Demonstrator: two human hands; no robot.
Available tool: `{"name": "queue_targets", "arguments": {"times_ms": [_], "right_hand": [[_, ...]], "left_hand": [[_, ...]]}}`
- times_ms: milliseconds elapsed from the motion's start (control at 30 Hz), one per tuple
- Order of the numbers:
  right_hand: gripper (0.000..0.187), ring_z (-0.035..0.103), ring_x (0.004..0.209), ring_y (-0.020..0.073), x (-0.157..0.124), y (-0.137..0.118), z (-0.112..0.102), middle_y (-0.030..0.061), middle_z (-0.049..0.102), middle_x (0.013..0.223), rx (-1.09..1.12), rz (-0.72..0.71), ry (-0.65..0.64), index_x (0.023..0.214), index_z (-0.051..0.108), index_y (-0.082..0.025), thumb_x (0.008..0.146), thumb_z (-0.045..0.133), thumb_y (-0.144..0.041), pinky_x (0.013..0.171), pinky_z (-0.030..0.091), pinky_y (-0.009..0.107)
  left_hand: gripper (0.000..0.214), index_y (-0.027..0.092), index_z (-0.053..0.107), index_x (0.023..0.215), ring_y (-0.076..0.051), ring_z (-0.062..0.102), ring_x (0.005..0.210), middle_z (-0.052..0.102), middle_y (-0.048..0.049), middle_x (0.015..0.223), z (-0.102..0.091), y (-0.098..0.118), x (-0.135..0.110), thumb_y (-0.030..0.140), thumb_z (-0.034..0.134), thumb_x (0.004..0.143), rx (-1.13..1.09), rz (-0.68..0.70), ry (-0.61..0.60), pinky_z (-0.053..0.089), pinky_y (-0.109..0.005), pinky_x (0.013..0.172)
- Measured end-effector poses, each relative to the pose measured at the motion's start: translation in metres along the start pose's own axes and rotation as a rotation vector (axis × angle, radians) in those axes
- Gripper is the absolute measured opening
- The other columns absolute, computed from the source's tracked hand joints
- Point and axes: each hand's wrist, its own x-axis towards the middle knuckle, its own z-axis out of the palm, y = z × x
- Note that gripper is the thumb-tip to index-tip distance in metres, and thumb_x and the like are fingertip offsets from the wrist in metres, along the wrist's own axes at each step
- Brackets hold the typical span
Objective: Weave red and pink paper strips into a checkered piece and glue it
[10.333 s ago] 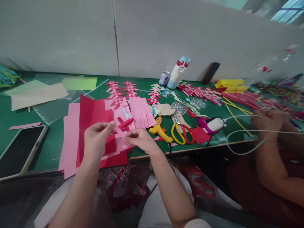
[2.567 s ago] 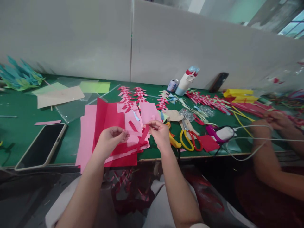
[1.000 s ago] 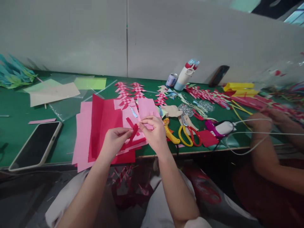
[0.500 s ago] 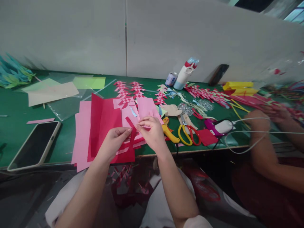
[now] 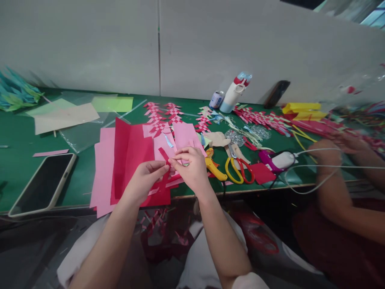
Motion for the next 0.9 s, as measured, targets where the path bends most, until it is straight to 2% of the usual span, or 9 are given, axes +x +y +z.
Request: {"name": "queue_targets", "arguments": {"times_ms": [167,300,400,633,900], "right_hand": [[0.019,0.061,0.099,0.0239,0.004,0.005,-0.012,0.0047,0.072,0.095,0.044,0.025,-0.131,0.083,0.073,-0.022,0.088,0.059,-0.034,0.092,0.044,0.041],[0.015,0.063,0.095,0.0228,0.005,0.009,-0.017,0.0034,0.072,0.092,0.072,0.05,-0.258,0.075,0.07,-0.022,0.082,0.066,-0.034,0.091,0.045,0.039],[0.013,0.064,0.093,0.0211,0.004,0.012,-0.016,0.0033,0.072,0.092,0.125,0.064,-0.287,0.073,0.068,-0.021,0.081,0.065,-0.029,0.087,0.046,0.036],[0.012,0.066,0.089,0.0178,0.005,0.019,-0.012,0.0038,0.071,0.093,0.236,0.091,-0.309,0.076,0.067,-0.02,0.083,0.06,-0.028,0.08,0.049,0.03],[0.014,0.066,0.087,0.0176,0.006,0.015,-0.014,0.0035,0.071,0.09,0.239,0.093,-0.327,0.074,0.068,-0.02,0.082,0.059,-0.027,0.076,0.05,0.029]], "left_hand": [[0.036,0.014,0.07,0.091,-0.015,0.066,0.069,0.074,-0.0069,0.074,-0.003,-0.002,0.0,0.036,0.08,0.065,-0.031,0.013,0.05,0.041,-0.021,0.056],[0.054,0.012,0.064,0.112,-0.013,0.065,0.065,0.075,-0.0057,0.072,-0.002,0.001,0.0,0.036,0.08,0.066,0.001,0.029,0.054,0.041,-0.021,0.056],[0.058,0.011,0.061,0.118,-0.015,0.067,0.067,0.075,-0.0062,0.074,0.0,0.004,-0.001,0.036,0.079,0.068,0.022,0.039,0.038,0.045,-0.022,0.059],[0.056,0.01,0.06,0.114,-0.022,0.072,0.083,0.076,-0.0094,0.078,0.001,0.006,-0.004,0.039,0.078,0.069,0.026,0.026,0.017,0.052,-0.033,0.081],[0.041,0.014,0.064,0.09,-0.024,0.073,0.08,0.076,-0.0085,0.076,0.0,0.002,-0.002,0.039,0.081,0.063,-0.013,0.03,0.057,0.053,-0.037,0.085]]}}
